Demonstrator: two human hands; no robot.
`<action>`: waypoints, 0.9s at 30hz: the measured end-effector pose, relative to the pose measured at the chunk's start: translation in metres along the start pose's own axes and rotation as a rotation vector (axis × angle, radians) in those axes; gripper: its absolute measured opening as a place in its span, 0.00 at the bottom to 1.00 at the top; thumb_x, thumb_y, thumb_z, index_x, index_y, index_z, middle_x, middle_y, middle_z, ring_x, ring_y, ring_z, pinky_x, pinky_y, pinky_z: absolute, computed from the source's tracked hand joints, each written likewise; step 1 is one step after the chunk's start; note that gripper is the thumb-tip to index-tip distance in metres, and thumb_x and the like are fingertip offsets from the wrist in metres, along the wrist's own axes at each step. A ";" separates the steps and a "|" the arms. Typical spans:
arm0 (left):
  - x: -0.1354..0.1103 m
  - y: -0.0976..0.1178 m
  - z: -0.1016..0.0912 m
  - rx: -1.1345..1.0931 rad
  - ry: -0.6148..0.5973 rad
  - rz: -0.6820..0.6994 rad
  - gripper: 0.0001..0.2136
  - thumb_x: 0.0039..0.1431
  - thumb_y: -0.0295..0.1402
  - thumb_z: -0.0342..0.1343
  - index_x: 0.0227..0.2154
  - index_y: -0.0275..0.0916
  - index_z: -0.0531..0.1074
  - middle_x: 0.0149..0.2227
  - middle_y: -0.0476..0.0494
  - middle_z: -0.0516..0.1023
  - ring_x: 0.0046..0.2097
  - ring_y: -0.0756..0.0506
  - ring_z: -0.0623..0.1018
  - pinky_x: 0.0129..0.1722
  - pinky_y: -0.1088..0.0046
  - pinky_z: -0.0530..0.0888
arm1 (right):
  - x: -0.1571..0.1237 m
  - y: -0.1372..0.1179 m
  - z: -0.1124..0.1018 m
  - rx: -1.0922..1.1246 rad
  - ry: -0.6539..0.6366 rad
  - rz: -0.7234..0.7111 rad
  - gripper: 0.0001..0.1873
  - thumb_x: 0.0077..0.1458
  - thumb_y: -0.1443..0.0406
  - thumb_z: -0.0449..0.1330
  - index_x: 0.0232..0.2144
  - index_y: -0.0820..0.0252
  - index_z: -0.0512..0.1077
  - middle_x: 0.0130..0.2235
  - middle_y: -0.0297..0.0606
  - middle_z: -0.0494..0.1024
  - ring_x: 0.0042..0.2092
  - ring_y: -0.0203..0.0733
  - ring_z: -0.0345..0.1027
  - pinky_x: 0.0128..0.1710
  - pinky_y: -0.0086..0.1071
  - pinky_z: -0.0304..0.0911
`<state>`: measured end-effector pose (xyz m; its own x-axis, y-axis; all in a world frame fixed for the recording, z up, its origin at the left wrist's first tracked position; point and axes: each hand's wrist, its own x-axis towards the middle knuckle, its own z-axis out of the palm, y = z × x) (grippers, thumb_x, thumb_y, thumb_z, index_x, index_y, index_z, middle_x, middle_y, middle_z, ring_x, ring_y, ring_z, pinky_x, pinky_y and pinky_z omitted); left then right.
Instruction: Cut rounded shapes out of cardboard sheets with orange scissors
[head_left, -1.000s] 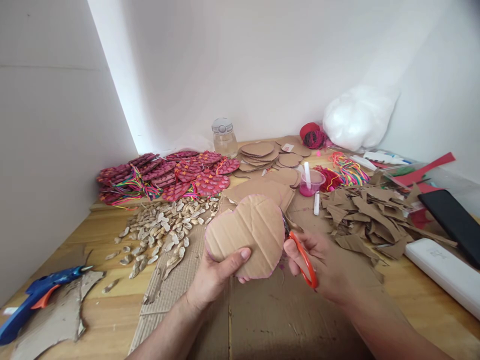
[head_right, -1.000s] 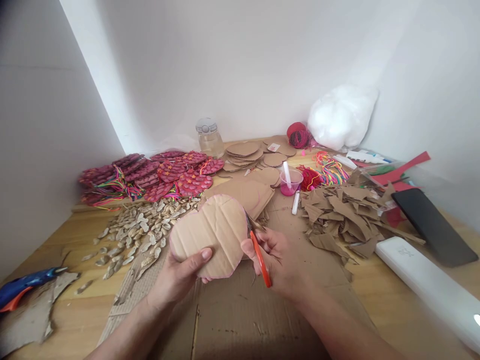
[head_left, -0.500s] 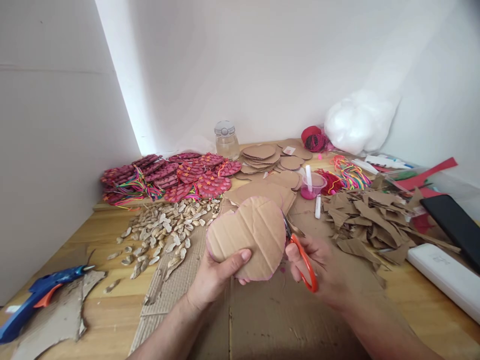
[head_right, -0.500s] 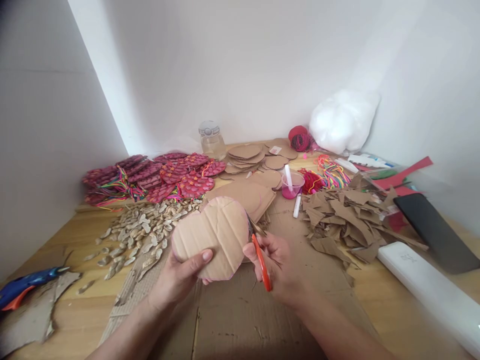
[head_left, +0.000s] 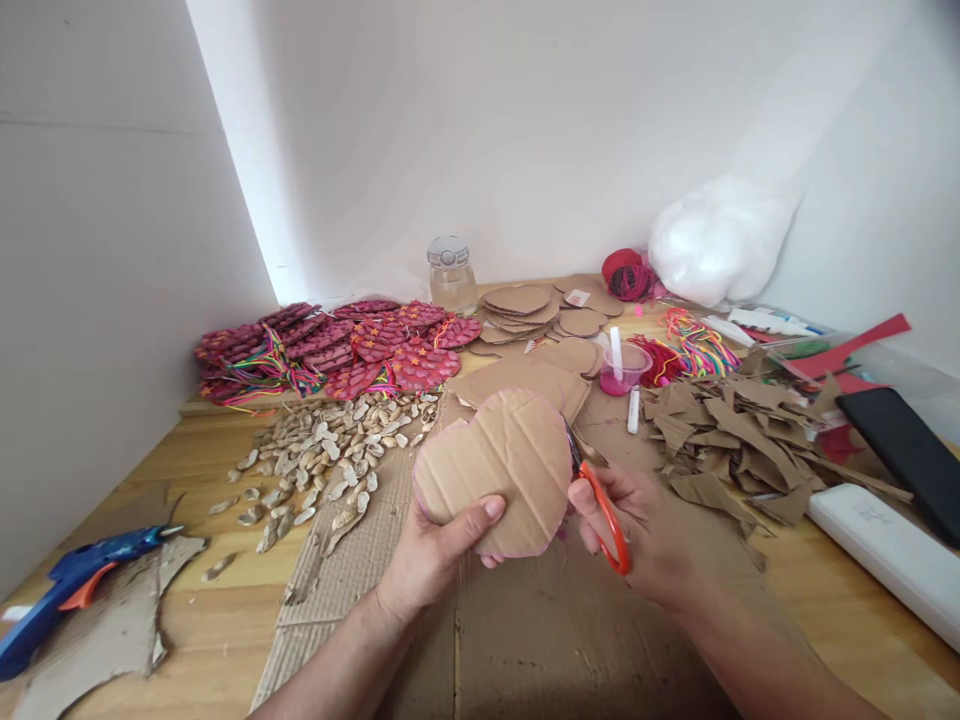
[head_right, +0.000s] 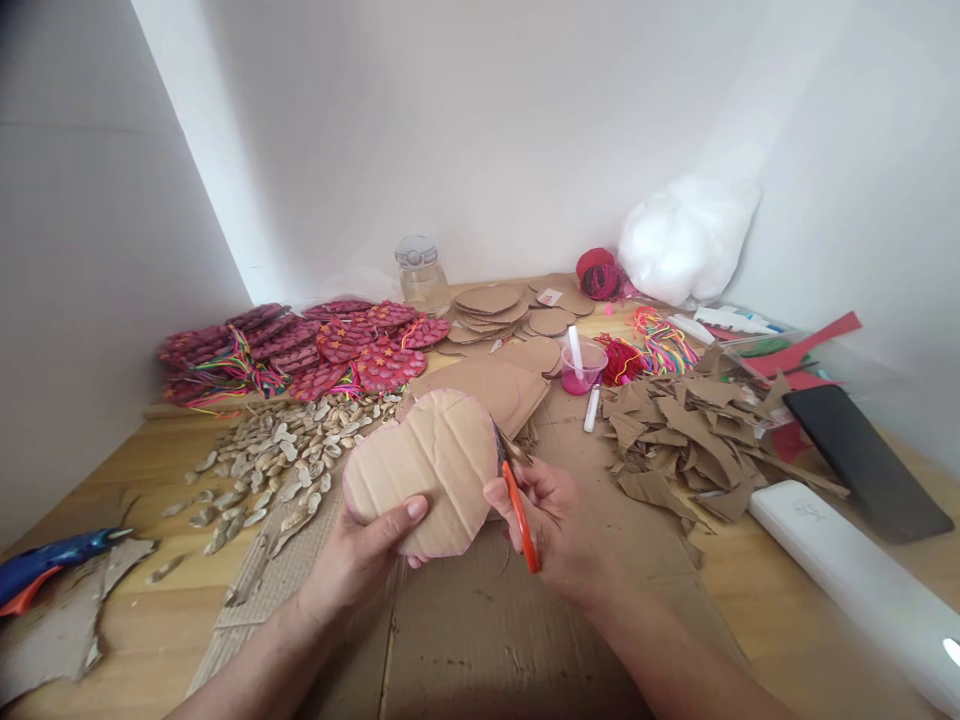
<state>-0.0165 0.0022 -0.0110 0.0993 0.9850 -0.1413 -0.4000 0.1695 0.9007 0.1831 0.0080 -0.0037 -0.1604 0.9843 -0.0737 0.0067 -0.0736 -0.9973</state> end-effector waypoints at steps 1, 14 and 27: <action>0.001 0.000 -0.001 0.005 -0.003 0.003 0.41 0.49 0.34 0.70 0.63 0.43 0.53 0.34 0.48 0.77 0.22 0.49 0.76 0.15 0.77 0.73 | 0.000 0.002 -0.001 -0.002 0.001 -0.006 0.26 0.53 0.43 0.63 0.24 0.57 0.63 0.16 0.24 0.59 0.17 0.29 0.51 0.17 0.25 0.45; 0.004 0.006 -0.011 0.079 -0.027 0.012 0.36 0.50 0.36 0.70 0.59 0.41 0.57 0.30 0.49 0.77 0.21 0.49 0.76 0.14 0.78 0.72 | 0.000 0.002 0.000 0.008 -0.052 -0.045 0.25 0.56 0.45 0.62 0.24 0.57 0.63 0.18 0.24 0.57 0.18 0.29 0.51 0.16 0.26 0.45; 0.006 0.019 -0.014 0.142 -0.032 0.006 0.35 0.46 0.37 0.71 0.56 0.38 0.63 0.28 0.47 0.77 0.19 0.48 0.74 0.12 0.76 0.69 | 0.001 0.004 -0.005 -0.106 -0.050 -0.105 0.23 0.60 0.48 0.60 0.22 0.56 0.63 0.17 0.25 0.58 0.18 0.31 0.49 0.16 0.27 0.47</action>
<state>-0.0360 0.0121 -0.0009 0.1274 0.9840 -0.1244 -0.2683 0.1549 0.9508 0.1877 0.0091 -0.0080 -0.2142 0.9764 0.0282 0.0909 0.0487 -0.9947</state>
